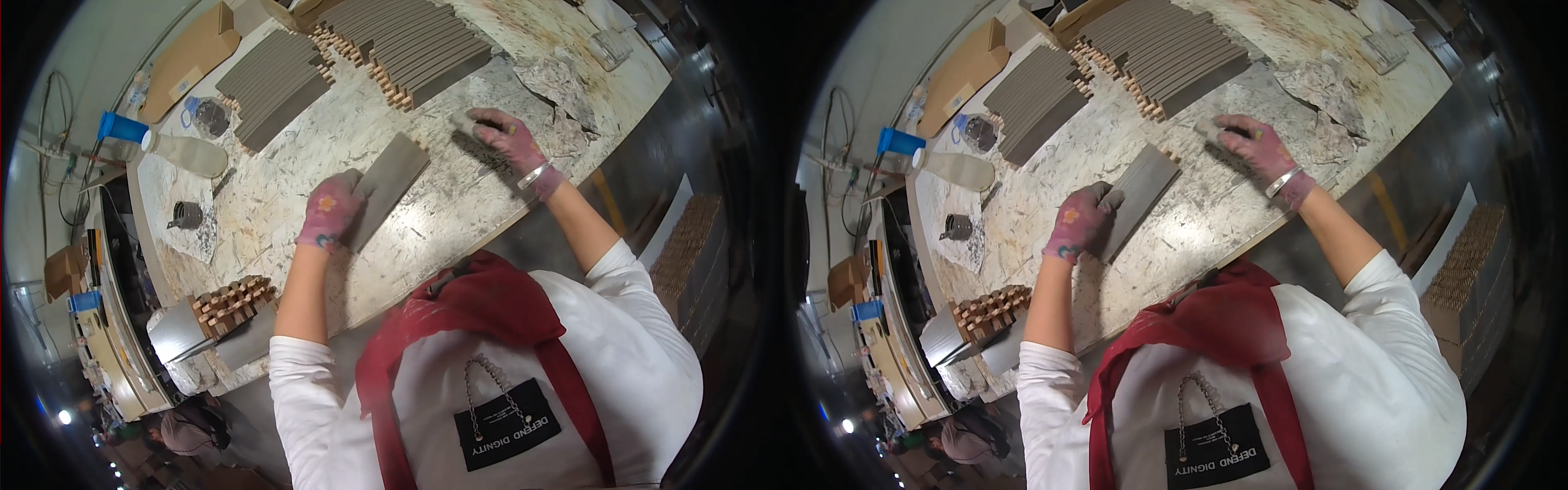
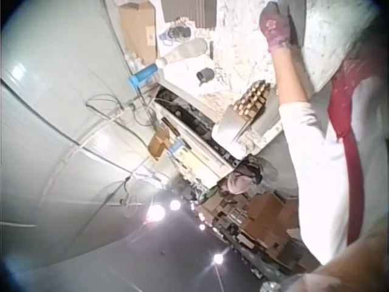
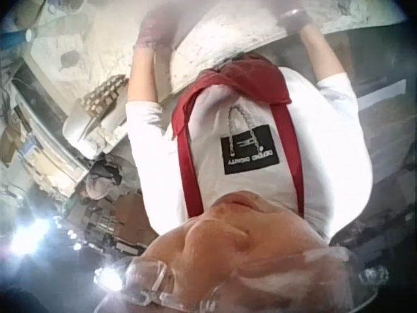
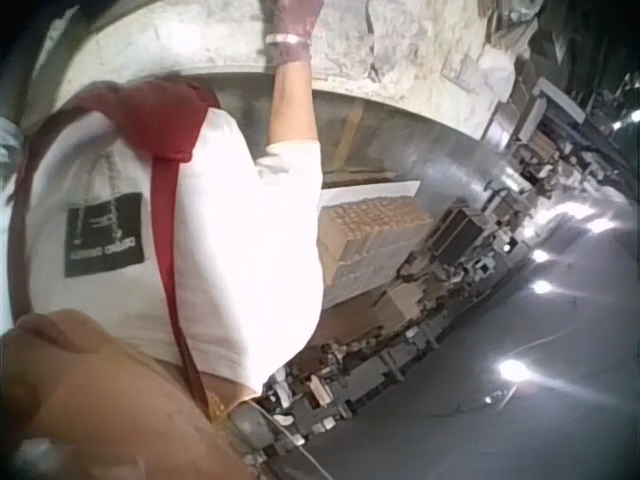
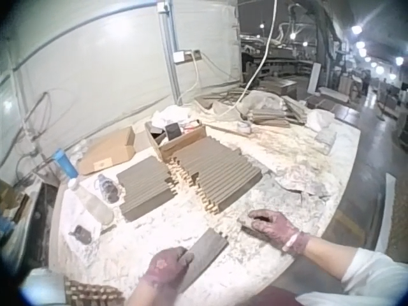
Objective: The person stacks wooden blocks and rubs a small finishing block against their edges and joints on a workbench.
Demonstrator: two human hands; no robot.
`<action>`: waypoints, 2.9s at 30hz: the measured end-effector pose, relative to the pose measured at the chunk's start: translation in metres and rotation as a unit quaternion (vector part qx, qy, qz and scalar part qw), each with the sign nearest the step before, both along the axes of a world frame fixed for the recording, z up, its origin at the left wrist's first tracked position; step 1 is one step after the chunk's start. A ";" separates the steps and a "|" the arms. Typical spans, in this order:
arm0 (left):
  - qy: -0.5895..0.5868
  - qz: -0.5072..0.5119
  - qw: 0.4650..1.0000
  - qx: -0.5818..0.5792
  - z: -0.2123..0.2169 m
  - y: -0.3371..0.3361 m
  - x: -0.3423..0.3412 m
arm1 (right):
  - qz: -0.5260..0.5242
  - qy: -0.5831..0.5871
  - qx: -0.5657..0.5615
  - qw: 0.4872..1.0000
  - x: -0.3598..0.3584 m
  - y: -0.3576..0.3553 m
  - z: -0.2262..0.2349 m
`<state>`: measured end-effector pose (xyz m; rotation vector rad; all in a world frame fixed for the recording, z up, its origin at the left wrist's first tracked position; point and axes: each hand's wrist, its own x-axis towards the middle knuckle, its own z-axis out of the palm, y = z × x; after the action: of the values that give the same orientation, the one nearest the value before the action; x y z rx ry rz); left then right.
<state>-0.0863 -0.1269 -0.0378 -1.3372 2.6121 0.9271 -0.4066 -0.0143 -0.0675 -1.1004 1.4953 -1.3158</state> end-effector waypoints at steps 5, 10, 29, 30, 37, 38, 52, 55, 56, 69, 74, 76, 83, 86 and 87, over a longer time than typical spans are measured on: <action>0.025 0.001 0.977 -0.212 -0.025 0.040 -0.007 | 0.038 0.028 0.018 0.999 0.034 -0.027 -0.008; 0.034 0.043 0.968 -0.246 -0.045 0.052 -0.014 | 0.055 0.274 -0.013 0.960 0.072 -0.060 -0.006; 0.132 -0.034 0.991 0.012 -0.037 -0.007 0.012 | 0.357 0.404 -0.357 0.762 0.183 -0.009 -0.011; 0.139 -0.028 0.990 0.020 -0.042 -0.007 0.012 | 0.359 0.410 -0.364 0.755 0.179 -0.012 -0.014; 0.114 -0.050 0.991 -0.045 -0.039 -0.009 0.009 | 0.017 0.495 -0.135 0.858 0.043 -0.008 -0.018; 0.087 -0.063 0.991 -0.085 -0.028 -0.006 0.003 | -0.008 0.477 -0.146 0.867 0.019 -0.006 -0.023; 0.193 0.073 0.943 -0.261 -0.084 0.089 -0.059 | 0.524 0.408 -0.235 0.710 0.179 -0.060 0.039; 0.108 0.069 0.961 -0.246 -0.081 0.091 -0.056 | 0.580 0.483 -0.241 0.610 0.191 -0.079 0.044; 0.062 0.072 0.980 -0.176 -0.080 0.094 -0.056 | 0.574 0.462 -0.298 0.607 0.195 -0.095 0.030; -0.017 0.147 0.964 -0.220 -0.026 0.100 0.054 | 0.204 0.270 -0.174 0.925 0.061 -0.100 0.008; 0.097 0.068 0.960 -0.253 -0.019 0.088 0.024 | 0.087 0.088 -0.057 0.991 0.043 -0.050 0.011; 0.061 0.071 0.979 -0.183 -0.026 0.075 0.009 | 0.105 0.052 -0.054 0.992 0.061 -0.042 0.013; 0.138 0.029 0.989 0.044 0.009 0.049 0.033 | 0.135 0.076 -0.106 0.982 0.061 -0.017 0.040; 0.101 0.061 0.992 -0.042 0.000 0.039 0.036 | 0.110 0.029 -0.092 0.989 0.049 -0.013 0.046; 0.056 0.060 0.996 -0.019 0.001 0.032 0.037 | 0.100 0.063 -0.102 0.988 0.046 -0.014 0.041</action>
<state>-0.0492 -0.0953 -0.0363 -1.5084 2.6685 1.0013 -0.3607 -0.0285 -0.0266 -1.4500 1.3217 -1.2979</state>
